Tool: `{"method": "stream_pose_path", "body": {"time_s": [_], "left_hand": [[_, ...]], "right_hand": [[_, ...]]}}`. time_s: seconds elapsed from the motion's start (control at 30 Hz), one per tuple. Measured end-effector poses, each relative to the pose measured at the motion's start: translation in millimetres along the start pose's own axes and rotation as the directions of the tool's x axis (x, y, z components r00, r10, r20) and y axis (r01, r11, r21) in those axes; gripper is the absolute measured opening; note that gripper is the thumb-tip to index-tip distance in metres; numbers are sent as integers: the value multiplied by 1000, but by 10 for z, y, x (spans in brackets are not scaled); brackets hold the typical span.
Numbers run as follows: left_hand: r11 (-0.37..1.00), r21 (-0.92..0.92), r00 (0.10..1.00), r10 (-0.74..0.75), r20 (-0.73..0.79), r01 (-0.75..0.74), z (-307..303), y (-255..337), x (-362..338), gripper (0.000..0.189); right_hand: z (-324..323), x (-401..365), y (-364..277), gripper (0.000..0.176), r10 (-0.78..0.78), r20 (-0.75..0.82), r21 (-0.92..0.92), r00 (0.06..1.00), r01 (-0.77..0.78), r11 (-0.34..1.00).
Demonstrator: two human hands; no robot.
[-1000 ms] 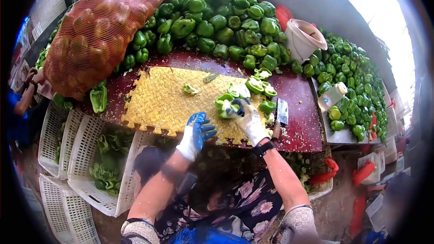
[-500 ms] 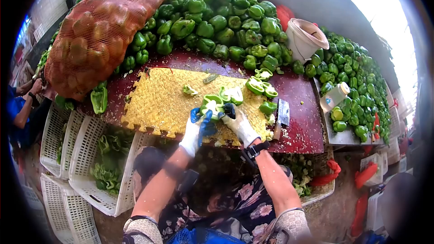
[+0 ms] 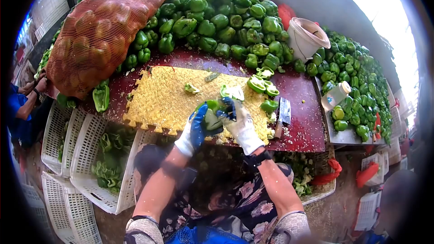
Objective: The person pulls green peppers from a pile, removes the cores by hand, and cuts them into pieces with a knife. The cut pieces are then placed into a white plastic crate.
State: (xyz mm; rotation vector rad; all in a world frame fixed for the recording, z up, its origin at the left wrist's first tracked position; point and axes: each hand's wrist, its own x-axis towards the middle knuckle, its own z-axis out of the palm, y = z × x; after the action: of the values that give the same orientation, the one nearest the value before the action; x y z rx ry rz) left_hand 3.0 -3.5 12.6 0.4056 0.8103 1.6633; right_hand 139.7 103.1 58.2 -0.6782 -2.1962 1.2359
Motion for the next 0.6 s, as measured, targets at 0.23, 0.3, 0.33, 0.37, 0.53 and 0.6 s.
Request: {"method": "stream_pose_path", "body": {"time_s": [0.23, 0.3, 0.33, 0.37, 0.53, 0.6], "left_hand": [[983, -21, 983, 180, -17, -180, -108, -146, 39, 37], [970, -178, 985, 170, 5, -166, -103, -153, 22, 37], [970, -176, 985, 171, 3, -168, -101, -156, 2, 37], [977, -160, 989, 147, 17, -142, -72, -141, -28, 38], [966, -213, 989, -140, 52, 148, -335, -199, 21, 39], [976, -134, 981, -183, -59, 174, -194, -123, -63, 36]], "right_hand": [[72, -221, -152, 49, -223, -119, -277, 968, 183, 943], [57, -163, -135, 54, -152, -94, -346, 984, 111, 932], [34, -115, -105, 58, -76, -81, -415, 994, 36, 909], [-9, -33, -26, 56, 5, 94, -282, 996, 22, 959], [100, -121, 100, 56, -175, 80, -261, 981, 190, 946], [98, -132, 119, 60, -279, 121, -411, 953, 304, 859]]}}
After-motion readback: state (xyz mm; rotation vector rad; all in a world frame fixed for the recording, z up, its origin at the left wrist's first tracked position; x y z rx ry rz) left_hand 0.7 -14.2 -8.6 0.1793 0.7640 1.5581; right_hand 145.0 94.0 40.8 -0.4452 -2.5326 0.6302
